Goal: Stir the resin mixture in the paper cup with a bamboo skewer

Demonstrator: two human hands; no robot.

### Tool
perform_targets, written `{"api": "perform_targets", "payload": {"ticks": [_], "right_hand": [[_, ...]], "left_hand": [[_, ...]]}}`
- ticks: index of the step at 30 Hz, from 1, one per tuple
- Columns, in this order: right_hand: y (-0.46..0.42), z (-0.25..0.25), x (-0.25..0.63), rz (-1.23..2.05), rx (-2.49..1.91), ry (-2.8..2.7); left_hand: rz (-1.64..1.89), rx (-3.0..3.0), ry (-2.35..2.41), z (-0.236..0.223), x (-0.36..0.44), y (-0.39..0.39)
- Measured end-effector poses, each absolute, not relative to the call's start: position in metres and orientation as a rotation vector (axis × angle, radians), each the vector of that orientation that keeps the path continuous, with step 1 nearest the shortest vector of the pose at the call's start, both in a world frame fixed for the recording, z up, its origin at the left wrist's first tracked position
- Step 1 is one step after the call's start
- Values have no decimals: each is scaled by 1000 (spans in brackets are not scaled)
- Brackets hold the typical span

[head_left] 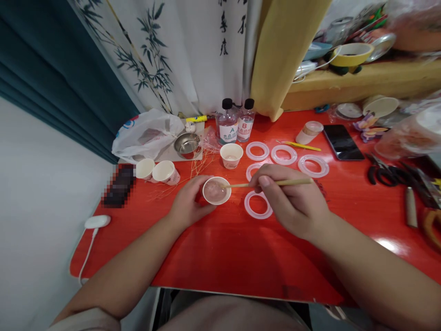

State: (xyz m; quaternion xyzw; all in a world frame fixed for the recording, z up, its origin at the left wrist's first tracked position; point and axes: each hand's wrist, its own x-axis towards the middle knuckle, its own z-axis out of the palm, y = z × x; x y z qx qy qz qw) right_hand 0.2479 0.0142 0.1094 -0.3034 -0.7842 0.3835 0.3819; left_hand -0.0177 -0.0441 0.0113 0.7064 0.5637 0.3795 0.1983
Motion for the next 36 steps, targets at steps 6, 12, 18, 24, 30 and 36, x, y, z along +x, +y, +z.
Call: {"api": "perform_targets", "payload": {"ticks": [6,12,18,24,30,36], "right_hand": [[26,86,233,1448,-983,-1490],[37,86,228,1573,-951,-1123],[35,101,236,1448,-852,-1142],[30,105,242,1364,-812,-1262],[24,104,244,1264,-813,-1402],[14,98,244,1023,-704,-1939]], "left_hand": [[1082,1934,1657,12,-17,-46],[1132,1885,1688,10,-17,-46],[1142,1895,1690,9,-16,-44],[1128,1917,1696,8,-15,-44],[1115,1896,1687,6,-16,-43],[1137,1906,1634,4,-18,-43]]}}
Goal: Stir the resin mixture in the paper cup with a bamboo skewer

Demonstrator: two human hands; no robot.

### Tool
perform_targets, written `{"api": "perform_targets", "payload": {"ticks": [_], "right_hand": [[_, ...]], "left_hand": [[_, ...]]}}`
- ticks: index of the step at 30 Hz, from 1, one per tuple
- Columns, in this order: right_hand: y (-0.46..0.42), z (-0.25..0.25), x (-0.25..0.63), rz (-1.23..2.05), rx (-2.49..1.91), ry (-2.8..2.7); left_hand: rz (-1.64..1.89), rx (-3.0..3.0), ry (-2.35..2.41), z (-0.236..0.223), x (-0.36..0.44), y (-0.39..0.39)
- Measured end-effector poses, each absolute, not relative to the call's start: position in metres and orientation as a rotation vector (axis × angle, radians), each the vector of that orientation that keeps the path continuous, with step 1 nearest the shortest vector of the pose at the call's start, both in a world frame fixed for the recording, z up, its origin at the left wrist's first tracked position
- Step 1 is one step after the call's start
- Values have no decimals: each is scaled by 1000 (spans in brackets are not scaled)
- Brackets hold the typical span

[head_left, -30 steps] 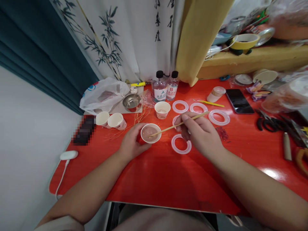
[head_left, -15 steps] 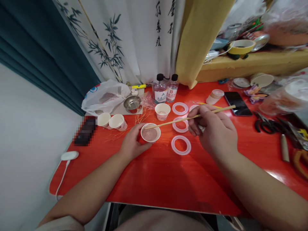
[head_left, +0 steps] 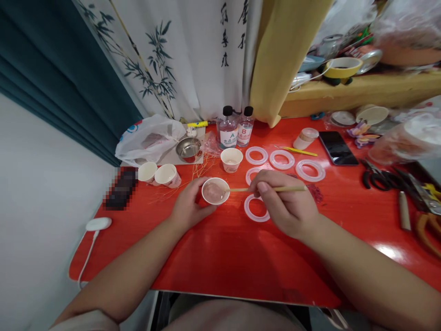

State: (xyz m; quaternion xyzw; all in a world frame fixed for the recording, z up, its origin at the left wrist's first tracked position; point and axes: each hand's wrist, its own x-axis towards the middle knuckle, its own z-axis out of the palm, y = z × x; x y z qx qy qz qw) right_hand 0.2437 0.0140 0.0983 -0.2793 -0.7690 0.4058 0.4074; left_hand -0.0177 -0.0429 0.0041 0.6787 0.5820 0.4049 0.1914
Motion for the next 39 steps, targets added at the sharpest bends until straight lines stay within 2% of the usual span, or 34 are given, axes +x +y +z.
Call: {"api": "perform_targets", "payload": {"ticks": [5,7,13,24,27,33,36,39], "right_hand": [[19,89,233,1398,-882,-1560],[22,90,231,1455,-896,-1380],[17,104,239,1248,-803,-1404],[15,101,248,908,-597,-1975],[18,92,243,1059,-716,-1910],[22,81,230,1465,-917,-1444],[20,84,231,1442,-838,-1355],[16,87,239,1286,-767,-1472]], "left_hand": [[1116,1907,1662,7,-17,-44],[1110,1903,1666,7,-17,-44],[1133,1923,1648,3,-18,-44],[1120,1924,1580,15,-13,-44],[1126,1926,1583,15,-13,-44],[1141,1898,1573,12,-13,-44],[1140,1904,1551,15,-13,-44],[1140,1931,1527,17,-13,-45]]}}
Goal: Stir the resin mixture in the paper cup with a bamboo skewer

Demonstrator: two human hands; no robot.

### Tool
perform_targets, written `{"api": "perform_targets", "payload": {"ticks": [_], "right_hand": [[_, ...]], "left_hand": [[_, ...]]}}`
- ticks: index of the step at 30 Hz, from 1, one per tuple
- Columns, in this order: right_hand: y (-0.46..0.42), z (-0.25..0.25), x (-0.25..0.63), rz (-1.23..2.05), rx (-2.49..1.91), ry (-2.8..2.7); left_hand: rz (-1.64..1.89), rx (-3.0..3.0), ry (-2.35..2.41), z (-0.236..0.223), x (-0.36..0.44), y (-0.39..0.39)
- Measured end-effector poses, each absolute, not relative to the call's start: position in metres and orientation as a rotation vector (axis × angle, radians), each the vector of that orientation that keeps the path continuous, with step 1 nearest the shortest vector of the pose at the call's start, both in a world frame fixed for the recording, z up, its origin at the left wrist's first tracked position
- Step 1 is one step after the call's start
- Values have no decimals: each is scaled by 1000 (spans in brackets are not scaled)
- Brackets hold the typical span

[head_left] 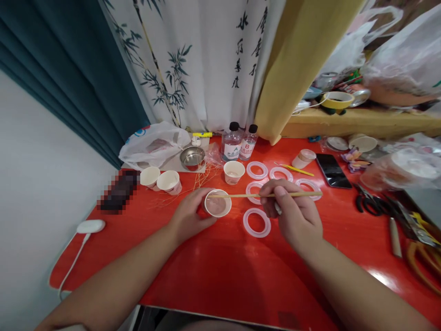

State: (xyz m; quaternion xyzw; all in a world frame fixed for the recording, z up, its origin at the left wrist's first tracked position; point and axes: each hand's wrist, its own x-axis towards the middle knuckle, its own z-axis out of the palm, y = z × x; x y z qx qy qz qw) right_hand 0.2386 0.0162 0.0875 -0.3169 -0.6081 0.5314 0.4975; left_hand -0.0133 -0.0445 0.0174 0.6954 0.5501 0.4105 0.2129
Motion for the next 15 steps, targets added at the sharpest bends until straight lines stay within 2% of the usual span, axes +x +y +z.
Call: {"api": "perform_targets", "payload": {"ticks": [5,15], "right_hand": [[11,89,248,1067,-644,-1751],[12,87,247,979,-592,-1829]], "left_hand": [[1154,1918,1513,16,-13,-46],[1167,1933,1484,14,-12,-44]]}}
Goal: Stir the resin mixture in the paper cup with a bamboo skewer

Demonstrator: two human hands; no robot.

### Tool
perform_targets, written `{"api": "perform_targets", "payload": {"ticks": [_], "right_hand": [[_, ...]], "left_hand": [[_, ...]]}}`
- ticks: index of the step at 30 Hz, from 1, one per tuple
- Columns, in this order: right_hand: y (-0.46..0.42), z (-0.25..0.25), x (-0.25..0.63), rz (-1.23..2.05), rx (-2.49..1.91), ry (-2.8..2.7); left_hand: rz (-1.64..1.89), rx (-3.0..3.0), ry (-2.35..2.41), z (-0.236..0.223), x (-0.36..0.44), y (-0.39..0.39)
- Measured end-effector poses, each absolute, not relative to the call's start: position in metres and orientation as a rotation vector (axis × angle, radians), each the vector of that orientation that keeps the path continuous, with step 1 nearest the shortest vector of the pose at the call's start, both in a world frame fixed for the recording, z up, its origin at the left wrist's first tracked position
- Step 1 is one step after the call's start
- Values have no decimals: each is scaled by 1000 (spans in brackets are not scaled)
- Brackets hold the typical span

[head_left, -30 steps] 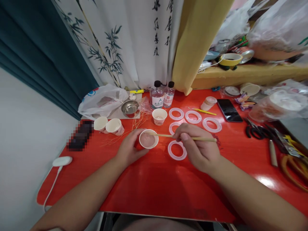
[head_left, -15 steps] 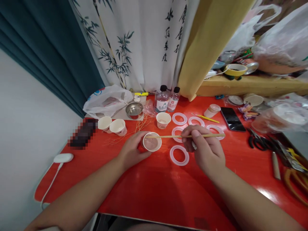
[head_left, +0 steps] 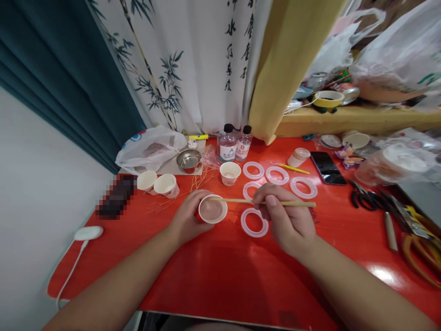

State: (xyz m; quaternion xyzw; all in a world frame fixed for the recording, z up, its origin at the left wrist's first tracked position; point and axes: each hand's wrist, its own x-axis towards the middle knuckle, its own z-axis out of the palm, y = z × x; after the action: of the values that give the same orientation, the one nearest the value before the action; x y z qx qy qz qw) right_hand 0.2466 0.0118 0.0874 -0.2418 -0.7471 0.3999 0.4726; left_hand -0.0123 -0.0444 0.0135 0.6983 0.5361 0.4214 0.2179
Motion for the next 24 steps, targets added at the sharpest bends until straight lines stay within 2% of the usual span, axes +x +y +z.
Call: {"api": "perform_targets", "payload": {"ticks": [12,17,24], "right_hand": [[2,106,248,758,-403,-2107],[2,104,245,755,-421,-2108],[-2,107,245,699,-397,-2170]], "left_hand": [[1113,1741,1460,16,-7,-45],[1071,1826,1473,24,-8,-44],[1020,1625,1449,21,-7,-46]]}}
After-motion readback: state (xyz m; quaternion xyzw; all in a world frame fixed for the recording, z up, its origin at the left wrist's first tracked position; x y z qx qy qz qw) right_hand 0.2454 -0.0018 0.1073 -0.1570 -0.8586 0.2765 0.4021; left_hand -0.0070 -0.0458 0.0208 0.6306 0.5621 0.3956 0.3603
